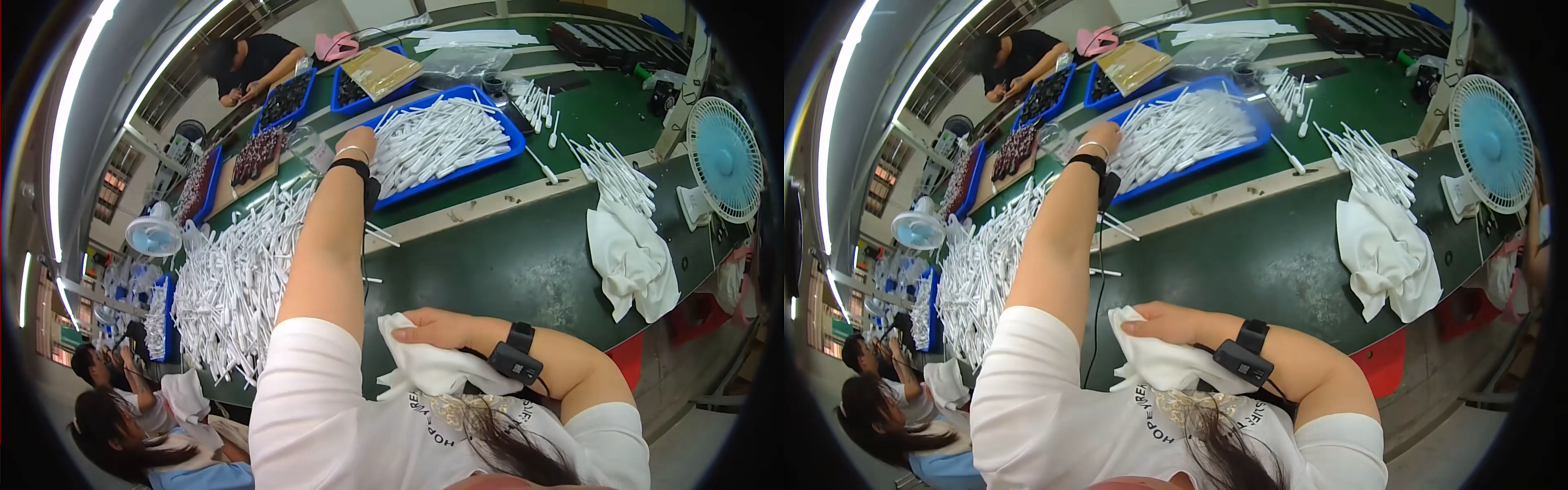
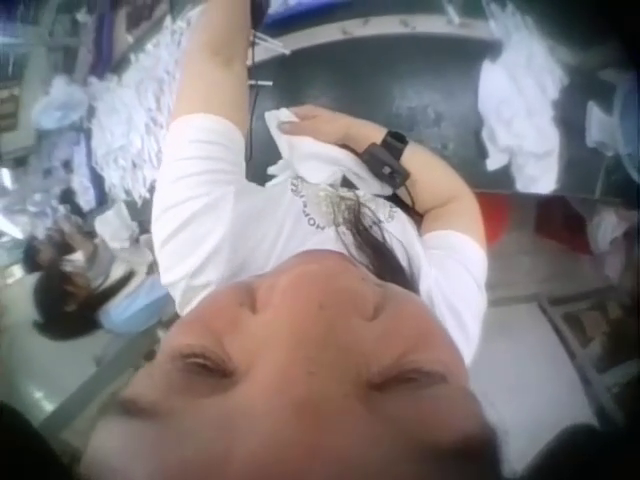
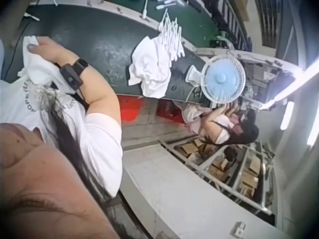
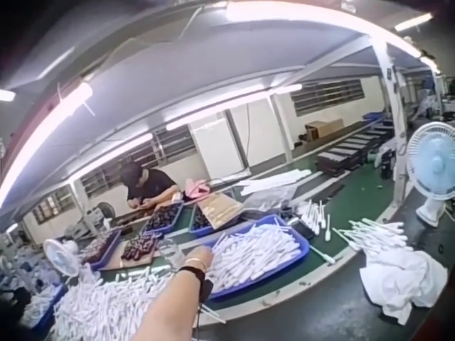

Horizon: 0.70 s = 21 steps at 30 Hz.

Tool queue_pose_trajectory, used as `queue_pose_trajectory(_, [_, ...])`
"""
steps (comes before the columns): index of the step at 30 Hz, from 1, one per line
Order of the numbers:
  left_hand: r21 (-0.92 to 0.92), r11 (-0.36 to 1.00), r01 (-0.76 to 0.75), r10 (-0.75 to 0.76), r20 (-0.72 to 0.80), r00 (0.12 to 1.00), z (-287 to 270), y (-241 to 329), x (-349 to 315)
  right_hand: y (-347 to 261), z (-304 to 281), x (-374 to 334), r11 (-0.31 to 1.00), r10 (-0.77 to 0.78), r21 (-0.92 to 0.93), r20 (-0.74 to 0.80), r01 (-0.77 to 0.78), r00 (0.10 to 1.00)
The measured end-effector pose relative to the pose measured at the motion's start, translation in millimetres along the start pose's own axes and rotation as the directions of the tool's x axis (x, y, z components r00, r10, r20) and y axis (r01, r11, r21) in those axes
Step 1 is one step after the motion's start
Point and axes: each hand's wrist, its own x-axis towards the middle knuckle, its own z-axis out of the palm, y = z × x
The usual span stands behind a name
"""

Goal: The person picks up a white plastic component from a pile, wipes it with a cloth, and then places it into a blue tray, repeating the process.

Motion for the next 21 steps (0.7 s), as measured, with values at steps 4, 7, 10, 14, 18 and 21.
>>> queue_pose_trajectory(4, [-0.057,0.998,-0.041,0.04,-0.018,0.999,2.0,-9.7,-3.3,0.0,-0.1,-0.2,1.0,-0.014,0.009,0.024,0.013,1.0])
queue_pose_trajectory(7, [-0.048,0.987,-0.151,0.148,-0.052,0.988,-3.7,-35.0,-15.8,0.4,6.0,5.5,1.0,-0.01,0.011,0.044,0.01,0.999])
queue_pose_trajectory(10, [-0.017,0.919,-0.394,0.393,-0.044,0.918,-44.0,-41.0,-45.0,-0.7,3.9,9.7,1.0,-0.001,0.014,-0.011,0.001,1.0])
queue_pose_trajectory(14, [-0.133,0.826,-0.547,0.538,-0.099,0.837,-97.5,-41.8,-129.8,-5.8,1.1,2.8,0.997,0.01,0.081,-0.068,-0.004,0.998])
queue_pose_trajectory(18, [-0.236,0.926,-0.296,0.363,0.331,0.871,-140.4,-50.9,-264.2,-9.5,8.1,4.7,0.997,0.029,0.078,-0.075,-0.024,0.997])
queue_pose_trajectory(21, [-0.223,0.953,-0.207,0.287,0.432,0.855,-124.3,-75.6,-340.1,-7.3,8.4,5.6,0.997,0.028,0.074,-0.069,-0.023,0.997])
